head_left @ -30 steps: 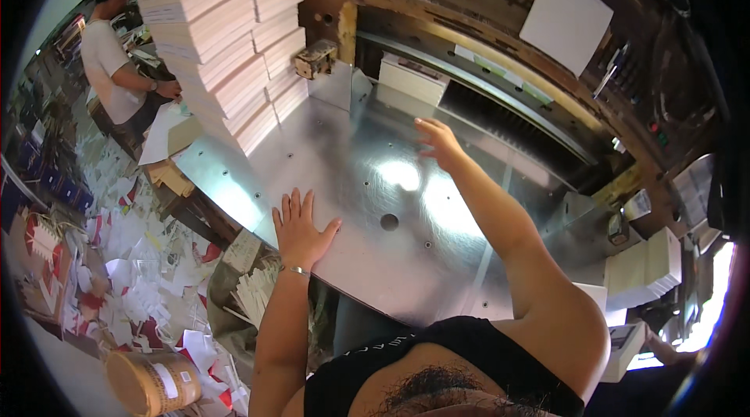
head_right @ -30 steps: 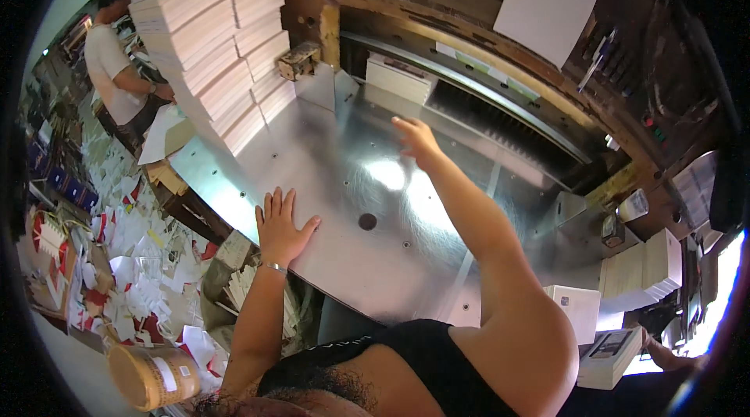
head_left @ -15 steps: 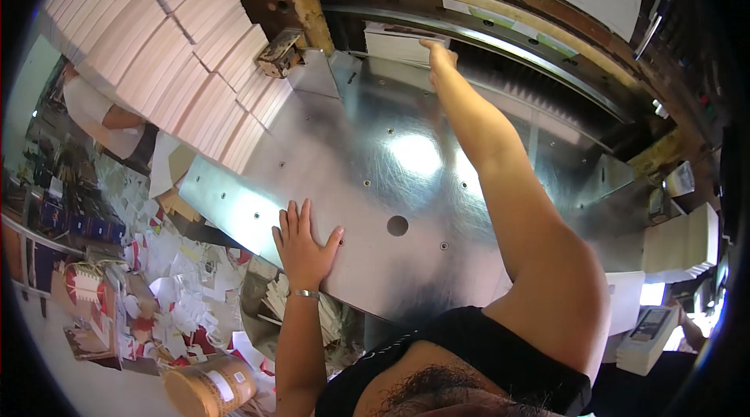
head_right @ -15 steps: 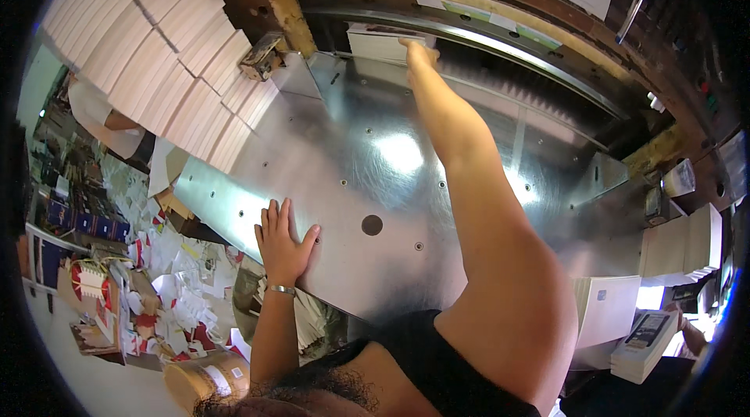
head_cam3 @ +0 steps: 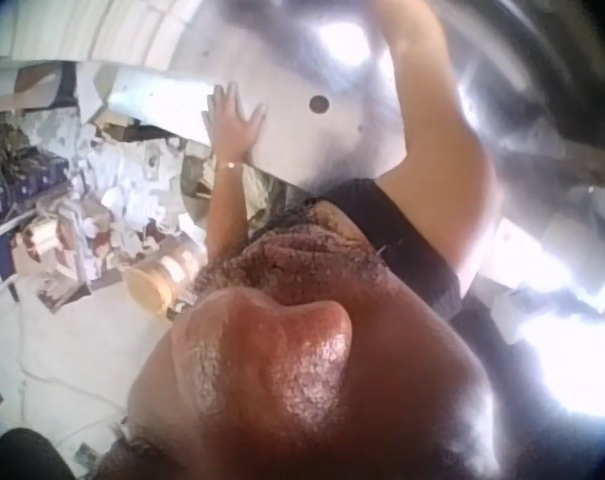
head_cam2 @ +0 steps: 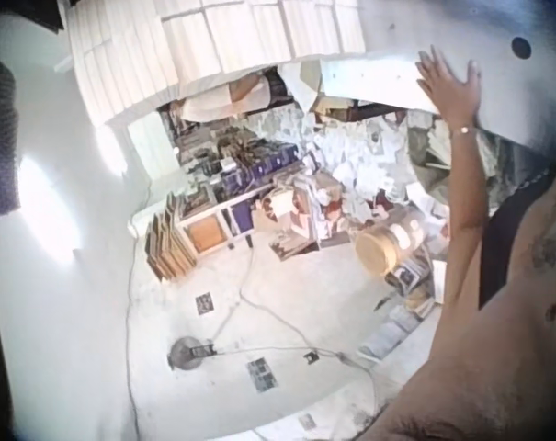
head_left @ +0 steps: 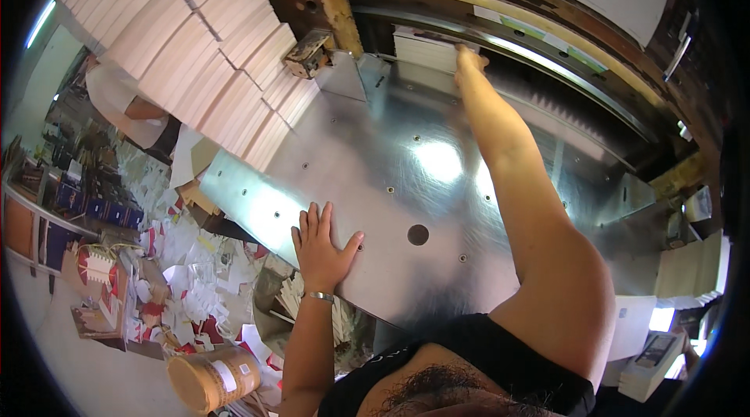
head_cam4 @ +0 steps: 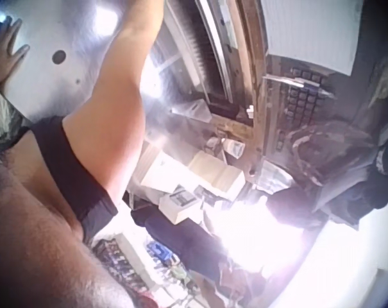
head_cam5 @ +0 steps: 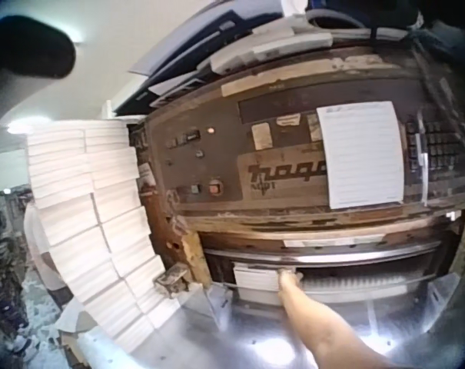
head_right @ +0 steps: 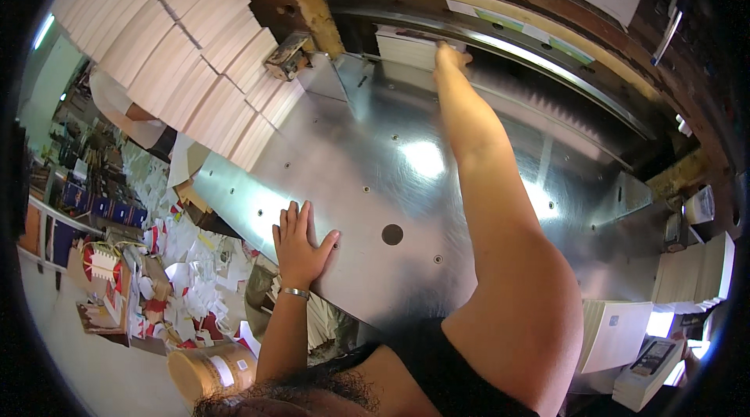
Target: The person aligns stacks of books against the back gauge of a paper cutter, rotates the stacks to different sides, and places them into the cutting area, occasionally moving paper scraps into a bin.
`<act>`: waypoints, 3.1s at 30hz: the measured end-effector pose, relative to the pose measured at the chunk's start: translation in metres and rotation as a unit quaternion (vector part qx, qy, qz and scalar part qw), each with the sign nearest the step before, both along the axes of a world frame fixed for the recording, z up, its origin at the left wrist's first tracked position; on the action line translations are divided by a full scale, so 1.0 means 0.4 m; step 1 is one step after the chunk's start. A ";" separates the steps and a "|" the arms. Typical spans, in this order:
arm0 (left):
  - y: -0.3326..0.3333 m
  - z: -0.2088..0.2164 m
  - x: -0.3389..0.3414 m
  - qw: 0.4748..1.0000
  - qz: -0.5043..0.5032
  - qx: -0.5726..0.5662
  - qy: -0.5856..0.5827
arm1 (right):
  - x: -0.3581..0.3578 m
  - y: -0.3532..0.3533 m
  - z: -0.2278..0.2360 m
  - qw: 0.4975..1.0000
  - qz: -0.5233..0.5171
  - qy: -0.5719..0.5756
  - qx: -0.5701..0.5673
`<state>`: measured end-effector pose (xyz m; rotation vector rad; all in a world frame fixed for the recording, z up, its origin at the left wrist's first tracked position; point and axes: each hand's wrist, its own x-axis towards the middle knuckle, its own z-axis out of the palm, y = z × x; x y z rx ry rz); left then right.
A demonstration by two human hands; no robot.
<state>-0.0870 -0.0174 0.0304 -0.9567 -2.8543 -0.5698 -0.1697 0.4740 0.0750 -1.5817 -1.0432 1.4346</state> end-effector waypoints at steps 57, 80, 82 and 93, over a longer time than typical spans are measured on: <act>0.310 -0.038 0.588 0.827 -0.533 0.087 -0.155 | 1.016 -0.578 0.144 0.541 0.405 -0.561 0.478; 0.283 -0.054 0.593 0.826 -0.534 0.120 -0.131 | 1.184 -0.238 0.115 0.841 0.443 -0.165 0.265; 0.247 -0.046 0.547 0.820 -0.532 0.134 -0.162 | 1.178 -0.239 0.047 0.819 0.475 -0.200 0.250; -0.197 -0.065 0.281 0.858 0.021 0.437 -0.269 | 0.996 -0.349 0.027 0.751 0.492 -0.274 0.346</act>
